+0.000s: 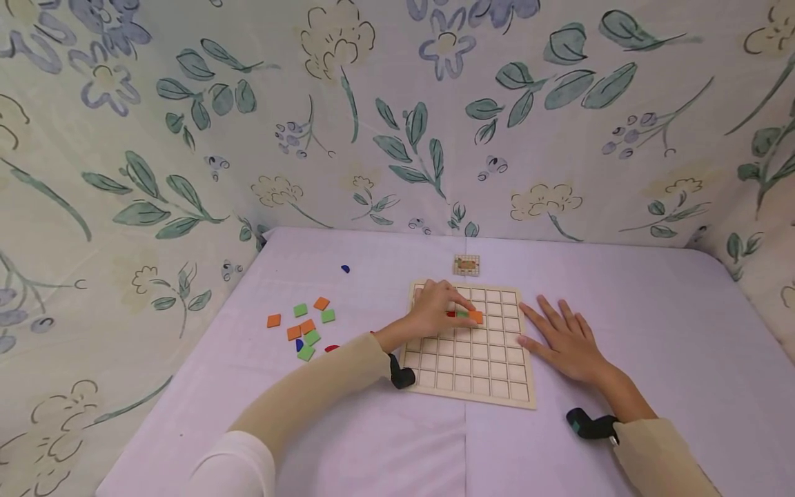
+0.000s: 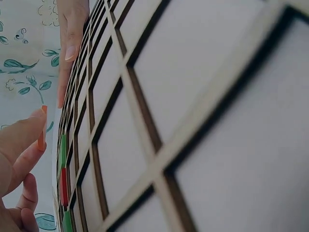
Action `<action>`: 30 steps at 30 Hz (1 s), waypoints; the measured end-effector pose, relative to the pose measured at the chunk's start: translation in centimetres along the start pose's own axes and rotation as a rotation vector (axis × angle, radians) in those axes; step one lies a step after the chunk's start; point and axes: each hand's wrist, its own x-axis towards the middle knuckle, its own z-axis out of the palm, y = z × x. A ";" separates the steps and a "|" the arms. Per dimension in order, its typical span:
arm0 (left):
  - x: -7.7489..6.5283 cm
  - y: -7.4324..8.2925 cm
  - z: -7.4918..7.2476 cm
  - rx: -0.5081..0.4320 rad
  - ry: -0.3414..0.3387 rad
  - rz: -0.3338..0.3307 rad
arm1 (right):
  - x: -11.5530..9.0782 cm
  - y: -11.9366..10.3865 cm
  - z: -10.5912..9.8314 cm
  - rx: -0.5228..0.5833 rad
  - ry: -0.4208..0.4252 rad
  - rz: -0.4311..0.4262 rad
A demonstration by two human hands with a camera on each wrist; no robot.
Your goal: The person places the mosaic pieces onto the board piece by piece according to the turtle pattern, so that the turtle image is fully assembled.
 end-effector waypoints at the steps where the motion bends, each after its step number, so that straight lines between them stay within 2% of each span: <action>1: 0.0 0.1 0.0 0.004 -0.001 0.005 | 0.0 0.0 0.0 -0.004 -0.003 0.002; 5: 0.1 0.3 0.2 0.030 -0.018 0.020 | 0.1 -0.2 -0.2 -0.008 -0.017 0.006; 10: 0.3 0.4 0.6 0.065 -0.030 -0.003 | 0.0 -0.3 -0.2 0.001 -0.007 -0.001; 19: 0.8 0.4 1.3 0.094 0.009 -0.009 | -0.2 0.0 0.1 0.009 0.026 -0.008; 30: 1.3 0.6 1.5 0.097 0.028 -0.067 | -0.1 -0.2 -0.2 0.007 -0.008 0.002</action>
